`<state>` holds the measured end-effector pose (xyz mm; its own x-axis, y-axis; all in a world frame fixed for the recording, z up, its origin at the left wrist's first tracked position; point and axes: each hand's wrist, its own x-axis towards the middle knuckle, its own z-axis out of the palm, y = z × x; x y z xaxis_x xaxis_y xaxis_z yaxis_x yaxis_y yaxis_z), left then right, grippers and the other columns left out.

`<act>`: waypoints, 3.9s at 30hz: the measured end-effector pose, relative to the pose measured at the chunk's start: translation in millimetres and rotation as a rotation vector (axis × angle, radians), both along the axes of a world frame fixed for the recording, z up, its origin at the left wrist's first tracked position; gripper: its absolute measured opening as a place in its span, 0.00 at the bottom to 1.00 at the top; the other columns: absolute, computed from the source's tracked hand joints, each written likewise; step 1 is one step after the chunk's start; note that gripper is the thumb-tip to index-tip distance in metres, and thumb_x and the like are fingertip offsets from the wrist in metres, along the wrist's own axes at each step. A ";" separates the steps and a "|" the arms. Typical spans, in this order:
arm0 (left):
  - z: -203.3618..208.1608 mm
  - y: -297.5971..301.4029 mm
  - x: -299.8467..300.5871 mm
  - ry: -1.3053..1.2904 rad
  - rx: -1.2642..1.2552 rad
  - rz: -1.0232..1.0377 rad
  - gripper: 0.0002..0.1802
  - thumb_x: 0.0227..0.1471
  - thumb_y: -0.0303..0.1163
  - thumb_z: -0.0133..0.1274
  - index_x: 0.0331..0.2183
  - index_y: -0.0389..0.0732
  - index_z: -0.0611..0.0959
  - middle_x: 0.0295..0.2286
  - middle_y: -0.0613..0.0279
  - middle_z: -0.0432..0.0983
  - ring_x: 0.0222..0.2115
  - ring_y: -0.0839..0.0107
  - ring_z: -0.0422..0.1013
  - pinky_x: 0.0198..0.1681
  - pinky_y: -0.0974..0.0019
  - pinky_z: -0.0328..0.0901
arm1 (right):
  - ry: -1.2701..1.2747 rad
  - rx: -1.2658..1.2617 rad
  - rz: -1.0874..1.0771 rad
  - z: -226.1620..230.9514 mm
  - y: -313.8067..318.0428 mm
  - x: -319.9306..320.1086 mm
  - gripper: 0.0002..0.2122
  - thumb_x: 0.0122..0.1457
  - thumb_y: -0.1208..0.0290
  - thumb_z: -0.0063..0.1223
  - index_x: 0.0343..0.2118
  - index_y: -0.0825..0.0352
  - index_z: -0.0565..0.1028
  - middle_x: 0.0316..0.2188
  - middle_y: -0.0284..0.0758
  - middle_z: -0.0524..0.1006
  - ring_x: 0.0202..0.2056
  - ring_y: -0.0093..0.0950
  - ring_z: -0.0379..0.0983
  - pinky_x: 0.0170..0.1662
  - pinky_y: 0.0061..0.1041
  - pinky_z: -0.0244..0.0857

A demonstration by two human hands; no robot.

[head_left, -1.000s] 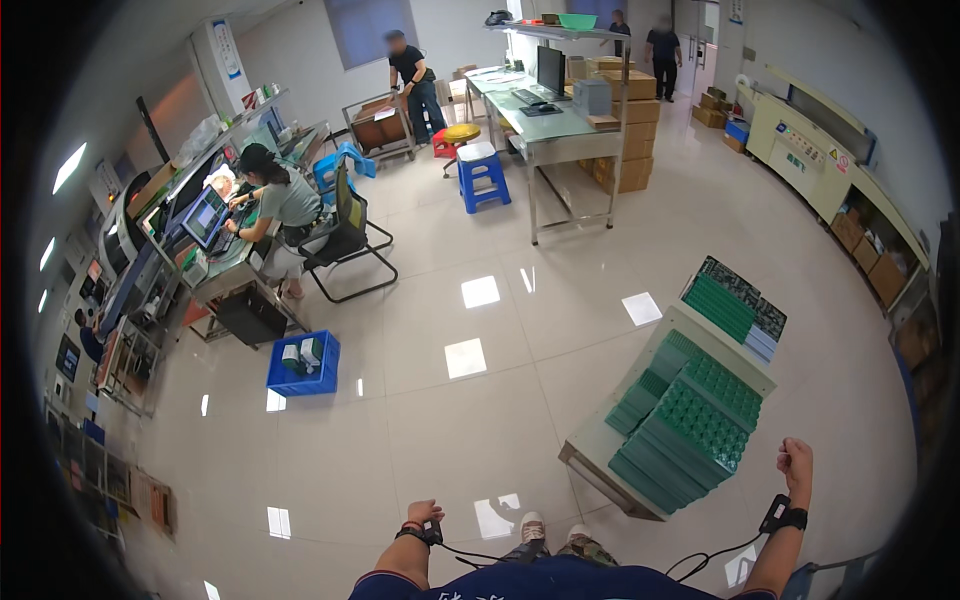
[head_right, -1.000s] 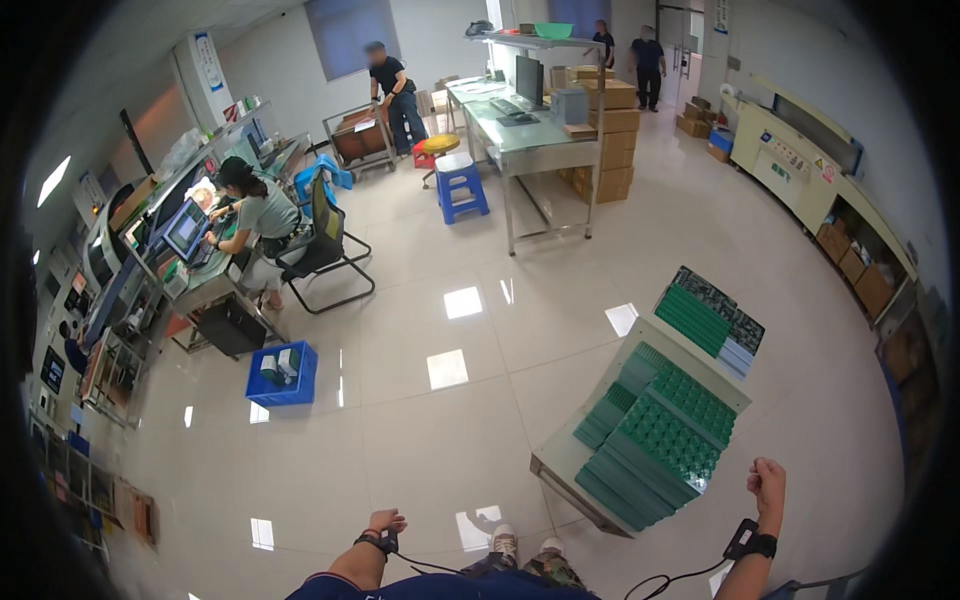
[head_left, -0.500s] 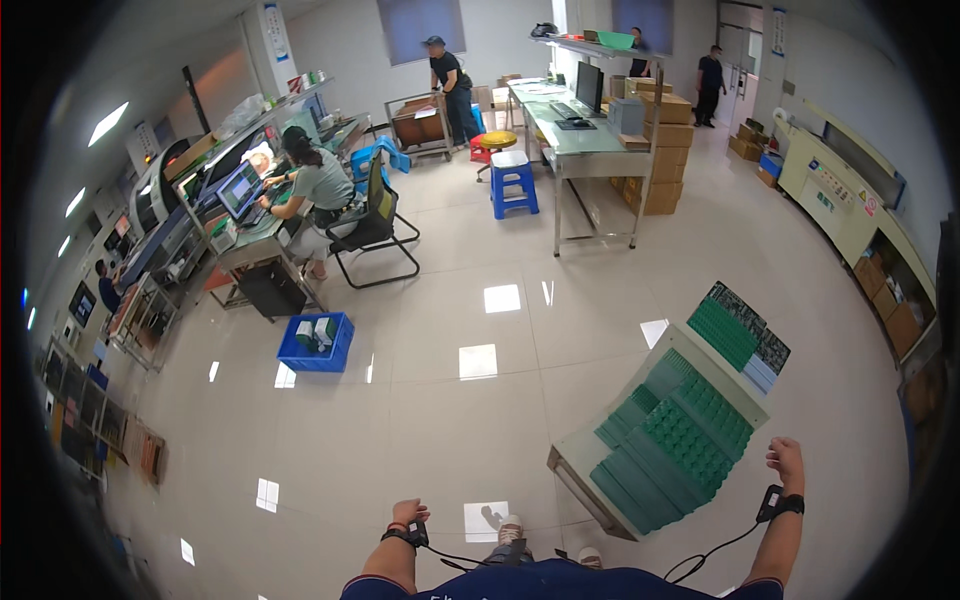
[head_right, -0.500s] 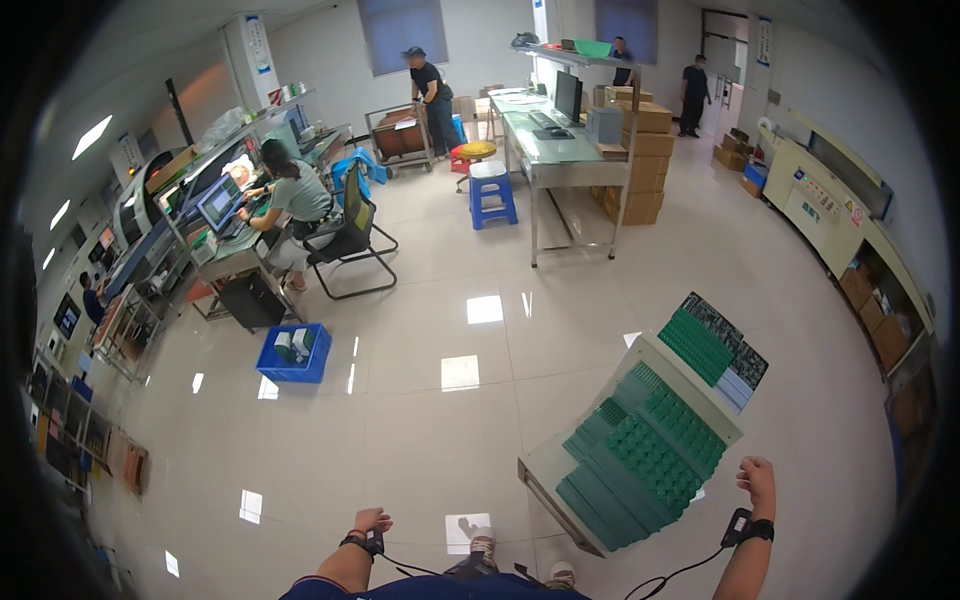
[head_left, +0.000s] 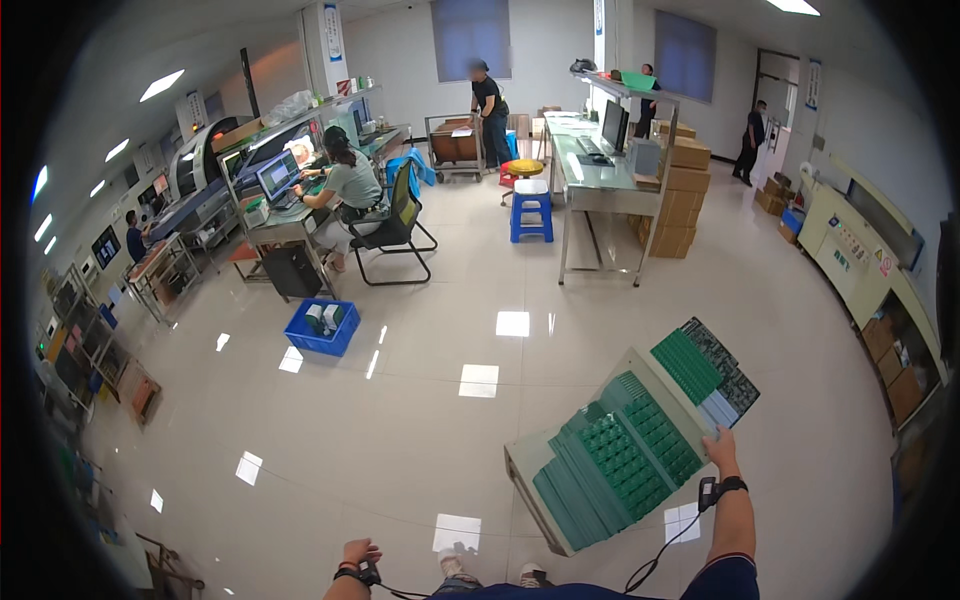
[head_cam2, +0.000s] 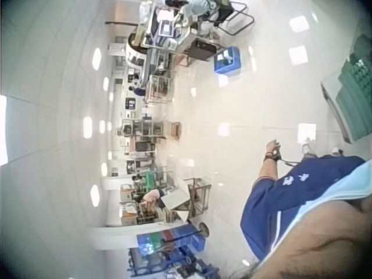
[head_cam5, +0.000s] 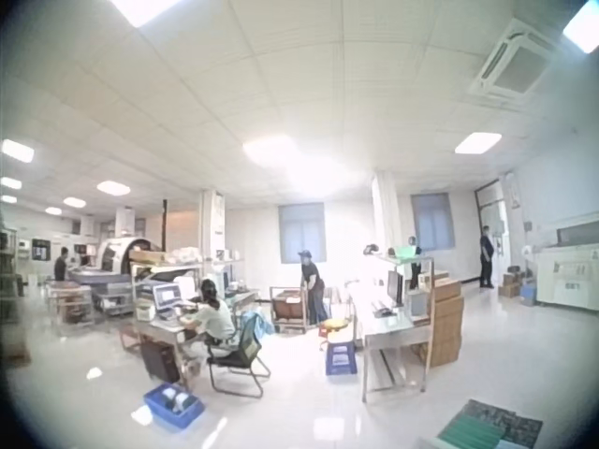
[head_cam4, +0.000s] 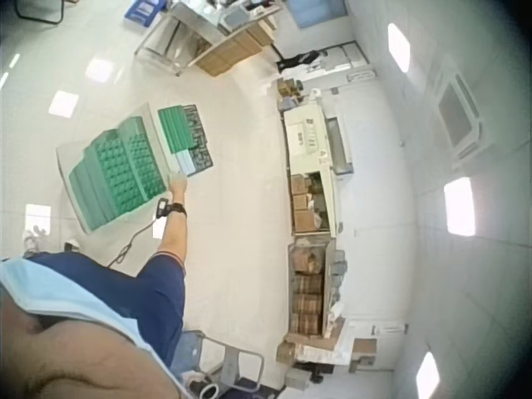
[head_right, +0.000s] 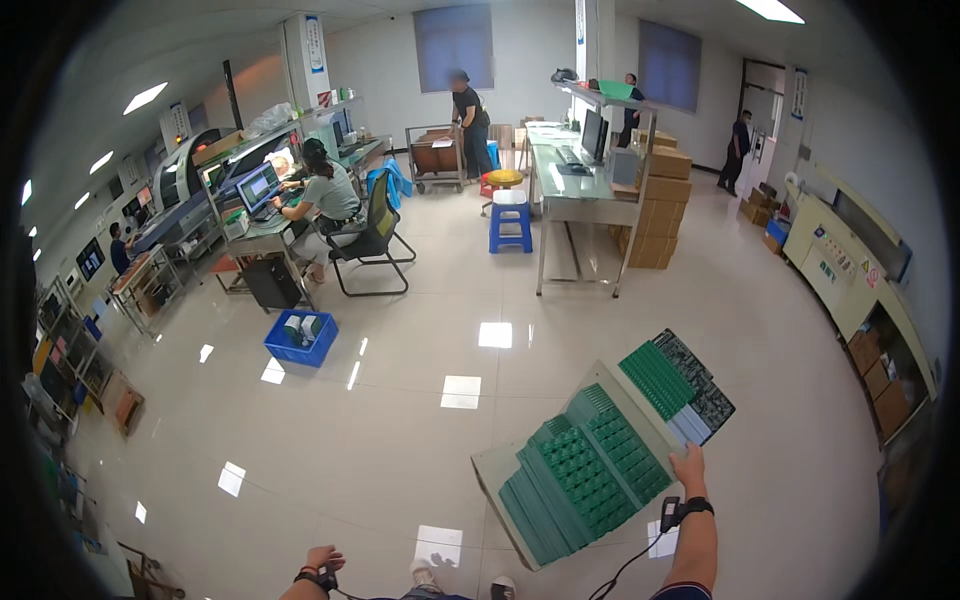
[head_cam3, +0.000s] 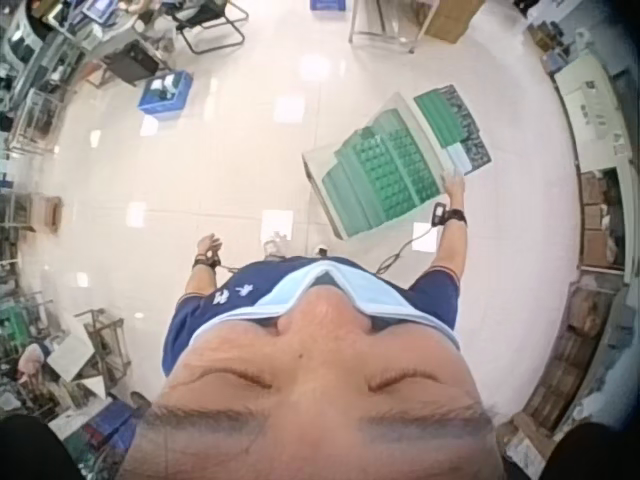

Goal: The person is moving trays of electronic components and walking through the production floor.

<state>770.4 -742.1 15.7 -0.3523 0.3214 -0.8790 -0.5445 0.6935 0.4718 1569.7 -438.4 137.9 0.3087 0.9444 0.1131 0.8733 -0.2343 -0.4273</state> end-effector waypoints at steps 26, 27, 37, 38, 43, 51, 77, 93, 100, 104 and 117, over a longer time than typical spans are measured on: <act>4.6 -120.5 -65.4 0.204 -0.055 -0.021 0.14 0.47 0.25 0.41 0.35 0.23 0.68 0.30 0.43 0.71 0.26 0.54 0.73 0.26 0.58 0.71 | -0.144 -0.057 -0.244 -32.6 5.1 8.7 0.18 0.43 0.71 0.53 0.37 0.75 0.66 0.35 0.52 0.68 0.39 0.47 0.64 0.44 0.38 0.60; 24.5 -95.9 -52.2 0.203 -0.044 -0.032 0.15 0.48 0.26 0.42 0.35 0.23 0.68 0.30 0.44 0.71 0.25 0.54 0.73 0.25 0.58 0.71 | -0.162 -0.062 -0.249 -29.7 -3.4 17.0 0.18 0.43 0.71 0.53 0.36 0.75 0.66 0.35 0.52 0.68 0.39 0.47 0.64 0.44 0.38 0.60; 20.0 -73.6 -41.1 0.158 0.019 -0.047 0.18 0.50 0.29 0.43 0.40 0.26 0.64 0.34 0.41 0.69 0.29 0.49 0.71 0.30 0.53 0.70 | -0.153 -0.131 -0.148 -26.3 -2.6 16.0 0.19 0.42 0.65 0.53 0.32 0.76 0.69 0.34 0.53 0.68 0.40 0.48 0.64 0.44 0.39 0.59; 17.4 -72.4 -41.9 0.158 0.017 -0.046 0.18 0.50 0.29 0.43 0.40 0.26 0.64 0.34 0.41 0.69 0.29 0.49 0.71 0.30 0.53 0.70 | -0.151 -0.095 -0.146 -25.3 -2.4 18.1 0.19 0.42 0.64 0.53 0.32 0.76 0.69 0.34 0.53 0.69 0.39 0.48 0.65 0.44 0.39 0.59; 18.1 -87.9 -42.7 0.151 0.012 -0.025 0.17 0.50 0.29 0.43 0.40 0.28 0.65 0.35 0.41 0.69 0.30 0.49 0.71 0.32 0.52 0.69 | -0.133 -0.136 -0.146 -12.5 -2.6 15.8 0.20 0.42 0.62 0.54 0.32 0.76 0.69 0.31 0.53 0.72 0.36 0.48 0.68 0.41 0.40 0.62; -7.5 -138.9 -65.2 0.330 -0.031 -0.375 0.15 0.49 0.30 0.43 0.37 0.29 0.68 0.30 0.47 0.72 0.24 0.55 0.73 0.25 0.60 0.70 | -0.136 -0.179 -0.135 19.5 -3.1 -10.0 0.20 0.41 0.62 0.56 0.30 0.76 0.70 0.29 0.52 0.73 0.35 0.46 0.70 0.38 0.38 0.64; 36.8 -258.2 178.8 0.154 0.055 0.209 0.20 0.49 0.32 0.45 0.41 0.28 0.66 0.32 0.45 0.71 0.26 0.57 0.72 0.27 0.61 0.70 | -0.068 0.064 -0.002 -36.0 0.1 28.6 0.22 0.44 0.61 0.56 0.35 0.75 0.67 0.34 0.52 0.69 0.39 0.48 0.65 0.41 0.39 0.59; 58.9 -323.9 223.5 0.173 -0.013 0.329 0.19 0.48 0.33 0.45 0.40 0.29 0.68 0.31 0.48 0.71 0.26 0.59 0.72 0.27 0.64 0.70 | -0.175 0.050 0.049 -6.5 -16.0 1.5 0.20 0.46 0.61 0.55 0.34 0.74 0.68 0.33 0.50 0.70 0.37 0.47 0.66 0.40 0.38 0.61; 72.6 -220.8 245.6 0.192 0.090 0.196 0.20 0.48 0.33 0.45 0.40 0.29 0.69 0.31 0.49 0.71 0.25 0.60 0.72 0.27 0.64 0.70 | -0.189 0.001 0.056 18.5 -41.4 -29.7 0.21 0.46 0.58 0.54 0.36 0.72 0.68 0.33 0.48 0.70 0.36 0.45 0.67 0.38 0.38 0.62; 58.3 -156.3 269.1 0.157 0.134 0.102 0.20 0.48 0.34 0.46 0.40 0.31 0.70 0.32 0.53 0.71 0.28 0.63 0.72 0.27 0.65 0.70 | -0.221 -0.036 0.162 23.8 -53.7 -43.9 0.22 0.45 0.57 0.54 0.35 0.72 0.68 0.31 0.48 0.70 0.35 0.45 0.68 0.37 0.38 0.63; 24.3 -66.1 369.8 0.072 0.219 -0.088 0.32 0.52 0.50 0.39 0.53 0.41 0.59 0.53 0.61 0.52 0.53 0.63 0.50 0.48 0.52 0.58 | -0.118 0.234 0.575 50.2 -66.2 -85.4 0.21 0.46 0.61 0.54 0.35 0.75 0.64 0.30 0.49 0.65 0.35 0.47 0.61 0.38 0.40 0.57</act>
